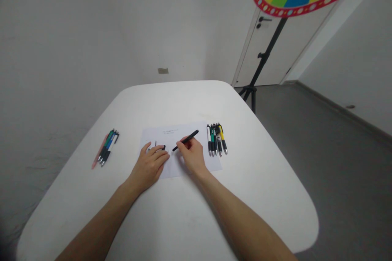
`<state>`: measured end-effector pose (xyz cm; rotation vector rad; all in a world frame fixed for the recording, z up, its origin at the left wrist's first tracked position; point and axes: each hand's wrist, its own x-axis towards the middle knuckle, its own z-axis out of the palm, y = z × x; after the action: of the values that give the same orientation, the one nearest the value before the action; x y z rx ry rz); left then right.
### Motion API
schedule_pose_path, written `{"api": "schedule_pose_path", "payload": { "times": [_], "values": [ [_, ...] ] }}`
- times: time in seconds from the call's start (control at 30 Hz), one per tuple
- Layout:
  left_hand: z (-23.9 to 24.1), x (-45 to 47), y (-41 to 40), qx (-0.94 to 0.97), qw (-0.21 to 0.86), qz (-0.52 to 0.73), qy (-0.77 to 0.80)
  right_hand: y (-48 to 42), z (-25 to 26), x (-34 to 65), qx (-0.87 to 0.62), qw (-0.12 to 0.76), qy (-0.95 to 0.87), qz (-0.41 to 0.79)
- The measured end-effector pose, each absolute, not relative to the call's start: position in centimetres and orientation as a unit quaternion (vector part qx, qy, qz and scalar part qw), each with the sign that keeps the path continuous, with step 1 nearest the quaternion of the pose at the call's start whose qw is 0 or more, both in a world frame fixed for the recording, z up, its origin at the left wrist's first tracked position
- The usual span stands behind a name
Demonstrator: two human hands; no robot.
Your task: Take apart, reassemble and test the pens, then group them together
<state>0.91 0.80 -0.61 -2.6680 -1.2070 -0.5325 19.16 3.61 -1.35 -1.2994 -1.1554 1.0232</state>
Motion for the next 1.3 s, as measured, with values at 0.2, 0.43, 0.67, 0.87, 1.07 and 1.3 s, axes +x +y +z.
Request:
{"api": "schedule_pose_path", "payload": {
  "times": [0.2, 0.43, 0.67, 0.87, 1.07, 1.3],
  "values": [
    [-0.5, 0.8, 0.8, -0.880, 0.092, -0.217, -0.412, 3.5, -1.1, 19.1, -0.544, 0.531, -0.499, 0.416],
    [-0.1, 0.4, 0.8, -0.838, 0.115, -0.274, -0.457, 3.0, -0.5, 19.1, -0.534, 0.518, -0.564, 0.358],
    [-0.1, -0.2, 1.1, -0.797, 0.125, -0.310, -0.503, 3.4, -1.3, 19.4, -0.519, 0.546, -0.532, 0.386],
    [-0.7, -0.3, 1.3, -0.797, 0.104, -0.298, -0.514, 3.9, -1.8, 19.2, -0.496, 0.554, -0.487, 0.458],
    [-1.1, 0.4, 1.4, -0.832, 0.088, -0.202, -0.510, 3.5, -1.1, 19.0, -0.499, 0.540, -0.497, 0.461],
    [-1.3, 0.7, 1.6, -0.832, 0.082, -0.179, -0.519, 3.4, -0.7, 19.0, -0.507, 0.506, -0.534, 0.449]
  ]
}}
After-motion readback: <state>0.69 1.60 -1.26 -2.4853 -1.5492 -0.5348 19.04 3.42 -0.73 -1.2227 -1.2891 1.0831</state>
